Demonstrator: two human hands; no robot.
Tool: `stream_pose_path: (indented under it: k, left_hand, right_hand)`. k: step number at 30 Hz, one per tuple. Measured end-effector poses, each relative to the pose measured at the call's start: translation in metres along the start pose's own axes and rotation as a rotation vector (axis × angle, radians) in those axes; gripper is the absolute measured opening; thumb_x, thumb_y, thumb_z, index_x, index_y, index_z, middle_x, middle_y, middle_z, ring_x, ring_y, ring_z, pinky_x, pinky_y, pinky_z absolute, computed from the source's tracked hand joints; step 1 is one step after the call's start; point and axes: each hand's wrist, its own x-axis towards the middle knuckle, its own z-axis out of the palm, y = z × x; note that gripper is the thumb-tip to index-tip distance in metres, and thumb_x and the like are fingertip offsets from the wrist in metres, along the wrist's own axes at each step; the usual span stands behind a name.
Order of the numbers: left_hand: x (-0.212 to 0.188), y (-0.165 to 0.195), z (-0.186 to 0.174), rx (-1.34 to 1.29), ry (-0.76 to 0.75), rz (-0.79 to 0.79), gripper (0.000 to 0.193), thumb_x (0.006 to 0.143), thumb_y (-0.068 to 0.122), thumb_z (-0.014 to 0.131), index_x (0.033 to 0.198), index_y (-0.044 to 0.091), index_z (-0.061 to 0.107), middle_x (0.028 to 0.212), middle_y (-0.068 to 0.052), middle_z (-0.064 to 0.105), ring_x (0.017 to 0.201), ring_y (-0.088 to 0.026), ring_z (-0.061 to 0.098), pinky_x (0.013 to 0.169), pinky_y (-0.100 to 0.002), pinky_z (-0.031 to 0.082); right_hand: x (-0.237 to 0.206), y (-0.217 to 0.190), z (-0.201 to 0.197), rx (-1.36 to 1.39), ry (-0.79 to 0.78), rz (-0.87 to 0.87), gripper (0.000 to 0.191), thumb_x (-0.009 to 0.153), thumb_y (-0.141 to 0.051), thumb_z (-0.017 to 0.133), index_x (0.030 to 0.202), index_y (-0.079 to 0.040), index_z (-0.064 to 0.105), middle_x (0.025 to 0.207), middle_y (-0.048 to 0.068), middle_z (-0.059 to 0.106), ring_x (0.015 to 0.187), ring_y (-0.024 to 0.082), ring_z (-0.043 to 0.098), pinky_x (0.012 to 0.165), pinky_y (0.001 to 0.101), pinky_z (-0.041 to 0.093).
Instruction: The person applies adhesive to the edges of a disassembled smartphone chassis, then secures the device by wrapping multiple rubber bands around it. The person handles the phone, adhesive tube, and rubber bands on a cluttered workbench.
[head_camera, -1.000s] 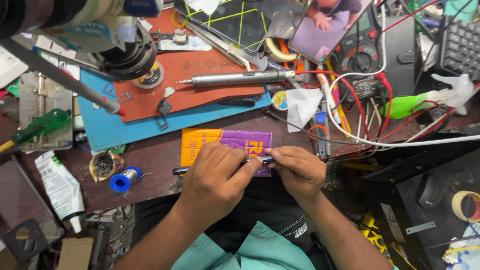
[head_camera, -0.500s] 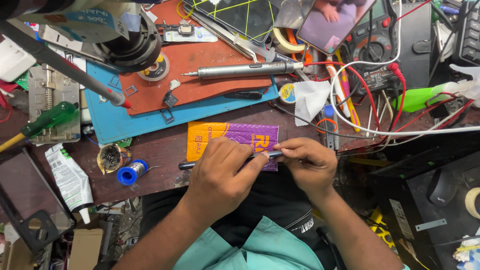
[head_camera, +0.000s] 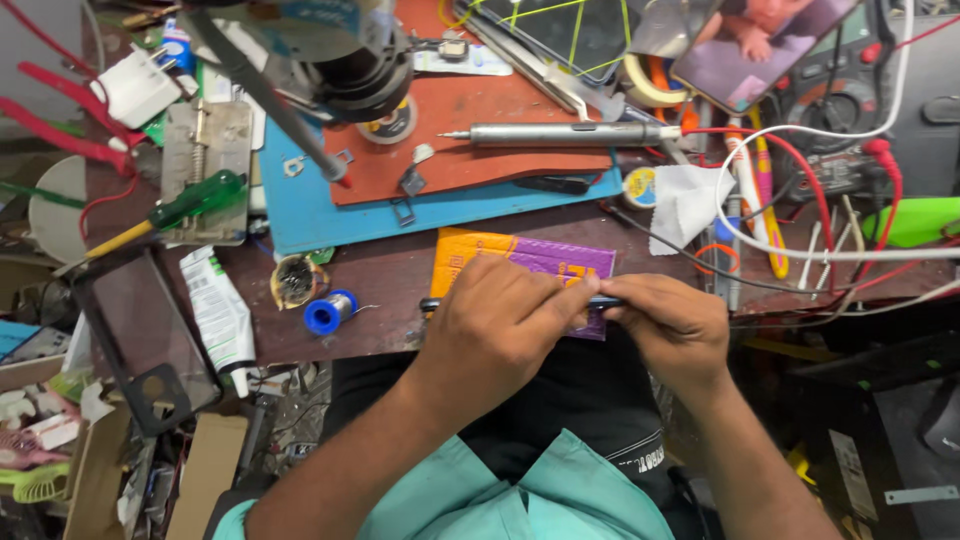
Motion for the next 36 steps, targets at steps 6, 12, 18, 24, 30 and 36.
stream_pose_path:
  k: [6, 12, 18, 24, 30, 36]
  left_hand:
    - [-0.019, -0.012, -0.048, 0.099, 0.052, -0.153, 0.057, 0.08, 0.032, 0.084, 0.124, 0.001, 0.067, 0.111, -0.01, 0.069, 0.103, -0.029, 0.066, 0.094, -0.044, 0.048]
    - [-0.057, -0.034, -0.051, 0.046, 0.029, -0.294, 0.038, 0.078, 0.009, 0.081, 0.114, 0.001, 0.071, 0.106, -0.011, 0.071, 0.098, -0.031, 0.068, 0.086, -0.041, 0.054]
    - [-0.069, -0.043, -0.043, -0.048, 0.054, -0.387, 0.034, 0.077, -0.007, 0.071, 0.108, 0.005, 0.074, 0.098, -0.009, 0.074, 0.09, -0.028, 0.071, 0.079, -0.037, 0.057]
    - [-0.058, -0.046, -0.054, -0.088, -0.015, -0.295, 0.029, 0.079, 0.002, 0.08, 0.107, 0.001, 0.073, 0.096, -0.011, 0.073, 0.09, -0.03, 0.07, 0.076, -0.039, 0.055]
    - [-0.058, -0.047, -0.054, -0.152, 0.057, -0.326, 0.024, 0.075, -0.004, 0.077, 0.099, 0.002, 0.075, 0.089, -0.01, 0.075, 0.086, -0.027, 0.074, 0.077, -0.036, 0.057]
    - [-0.056, -0.04, -0.048, -0.234, 0.134, -0.501, 0.019, 0.075, -0.003, 0.078, 0.093, 0.003, 0.078, 0.087, -0.01, 0.077, 0.08, -0.023, 0.076, 0.072, -0.033, 0.059]
  right_hand:
    - [-0.002, 0.004, 0.001, -0.017, 0.008, 0.018, 0.025, 0.087, 0.002, 0.077, 0.112, -0.001, 0.075, 0.109, 0.013, 0.077, 0.101, 0.021, 0.076, 0.09, 0.0288, 0.061]
    - [-0.001, 0.005, 0.004, -0.001, 0.001, 0.004, 0.025, 0.087, 0.003, 0.076, 0.111, -0.001, 0.074, 0.11, 0.013, 0.077, 0.102, 0.021, 0.076, 0.092, 0.0295, 0.06]
    - [-0.002, 0.005, 0.008, 0.001, 0.013, -0.007, 0.024, 0.088, 0.003, 0.076, 0.112, 0.0, 0.074, 0.11, 0.013, 0.077, 0.103, 0.021, 0.076, 0.093, 0.0298, 0.061]
    - [-0.002, 0.007, 0.008, 0.014, 0.025, -0.003, 0.023, 0.088, 0.002, 0.077, 0.11, 0.001, 0.074, 0.109, 0.014, 0.076, 0.102, 0.021, 0.076, 0.091, 0.0291, 0.062]
    - [-0.002, 0.005, 0.01, 0.013, 0.013, -0.023, 0.023, 0.088, 0.003, 0.077, 0.111, 0.0, 0.074, 0.109, 0.014, 0.077, 0.102, 0.021, 0.076, 0.091, 0.0294, 0.062]
    - [-0.002, 0.004, 0.009, -0.012, 0.016, -0.043, 0.025, 0.087, 0.006, 0.077, 0.111, 0.001, 0.074, 0.108, 0.014, 0.077, 0.101, 0.022, 0.076, 0.093, 0.03, 0.061]
